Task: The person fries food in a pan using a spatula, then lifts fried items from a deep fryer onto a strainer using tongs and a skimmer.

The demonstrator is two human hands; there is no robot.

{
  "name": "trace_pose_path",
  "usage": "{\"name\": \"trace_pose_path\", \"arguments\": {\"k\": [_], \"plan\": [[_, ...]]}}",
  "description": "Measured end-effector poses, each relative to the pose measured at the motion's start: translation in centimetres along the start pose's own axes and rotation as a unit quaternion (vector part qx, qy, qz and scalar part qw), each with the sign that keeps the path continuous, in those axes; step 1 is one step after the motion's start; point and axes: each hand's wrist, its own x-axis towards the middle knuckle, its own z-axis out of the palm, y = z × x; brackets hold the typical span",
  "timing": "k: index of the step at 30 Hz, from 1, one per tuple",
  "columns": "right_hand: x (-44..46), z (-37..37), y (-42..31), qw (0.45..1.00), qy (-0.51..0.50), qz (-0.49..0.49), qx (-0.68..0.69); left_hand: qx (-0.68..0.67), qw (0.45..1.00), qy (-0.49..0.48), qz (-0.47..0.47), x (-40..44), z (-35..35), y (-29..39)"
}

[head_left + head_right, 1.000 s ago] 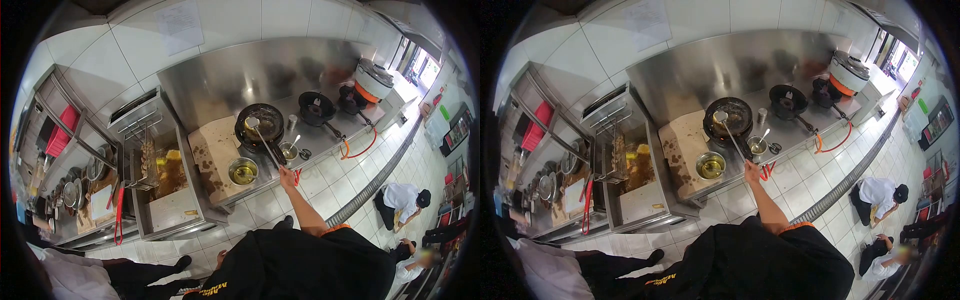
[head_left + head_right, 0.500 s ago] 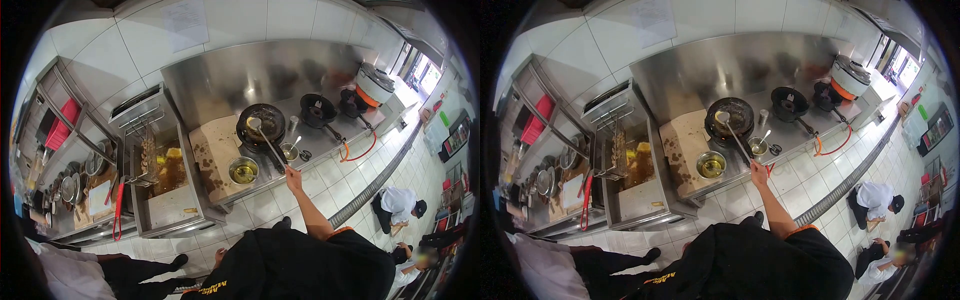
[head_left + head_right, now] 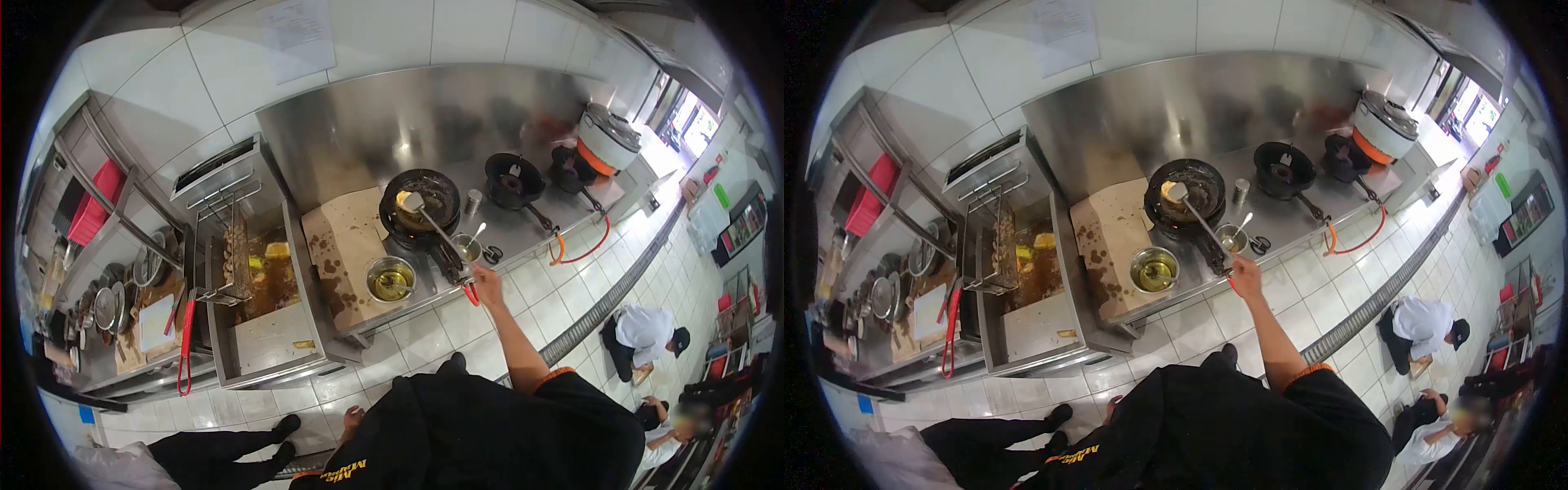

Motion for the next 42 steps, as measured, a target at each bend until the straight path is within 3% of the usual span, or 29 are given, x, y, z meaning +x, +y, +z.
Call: {"name": "trace_pose_path", "arguments": {"k": [2, 5, 6, 9, 10, 11, 13, 16, 21, 24, 27, 29, 31, 33, 35, 41, 42], "plan": [[1.9, -4.8, -0.7, 0.995, -0.058, 0.053, -0.055, -0.042, 0.999, 0.006, -0.014, -0.2, 0.7, 1.1], [3.8, -8.5, -2.8, 0.988, -0.080, 0.115, -0.058, -0.136, 0.990, 0.007, -0.029, 1.0, 1.7, -3.0], [3.6, -7.7, -1.4, 0.997, -0.044, 0.046, -0.046, -0.110, 0.994, 0.007, -0.017, 1.2, 2.1, -3.9], [3.1, -2.8, 4.8, 0.991, -0.101, 0.081, -0.039, -0.068, 0.997, 0.016, -0.013, -0.9, 2.9, -1.2], [3.2, -2.6, 2.7, 0.977, -0.136, 0.166, -0.009, -0.051, 0.998, 0.024, -0.026, -1.5, 3.3, -1.1], [3.1, -1.1, 2.7, 0.976, -0.141, 0.164, -0.006, -0.052, 0.998, 0.029, -0.028, -1.7, 3.9, -0.8], [1.9, 2.2, 3.7, 0.977, -0.084, 0.149, 0.128, -0.127, 0.990, 0.050, -0.025, -1.0, 5.1, -2.1], [1.0, 2.9, 1.5, 0.986, -0.098, 0.117, 0.065, -0.076, 0.995, 0.062, -0.025, -2.3, 6.3, 0.4], [-0.7, 4.2, 1.5, 0.981, -0.077, 0.110, 0.137, -0.092, 0.992, 0.080, -0.001, -2.8, 9.4, 1.7], [-1.5, 5.2, 3.6, 0.943, -0.112, 0.213, 0.230, -0.095, 0.989, 0.112, -0.022, -4.8, 11.6, 4.2], [-0.9, 3.1, 3.0, 0.909, -0.156, 0.275, 0.271, -0.215, 0.964, 0.123, -0.092, -5.3, 13.2, 4.4], [-0.7, 1.5, 2.7, 0.925, -0.158, 0.237, 0.252, -0.273, 0.948, 0.136, -0.090, -6.8, 14.4, 5.5], [-0.5, 0.4, 2.9, 0.950, -0.151, 0.182, 0.202, -0.226, 0.957, 0.139, -0.117, -8.1, 15.1, 4.5], [-0.1, -0.7, 2.7, 0.969, -0.136, 0.098, 0.180, -0.188, 0.971, 0.129, -0.067, -8.5, 15.9, 2.2], [1.0, -3.5, 0.0, 0.955, -0.214, 0.127, 0.159, -0.249, 0.953, 0.156, -0.071, -10.4, 16.6, 0.9], [0.0, -4.3, -7.2, 0.917, -0.359, 0.030, 0.170, -0.205, 0.941, 0.201, -0.181, -13.1, 16.3, 1.9], [-0.8, -3.3, -8.6, 0.881, -0.424, 0.074, 0.195, -0.235, 0.929, 0.212, -0.194, -13.2, 16.1, 1.9]]}}
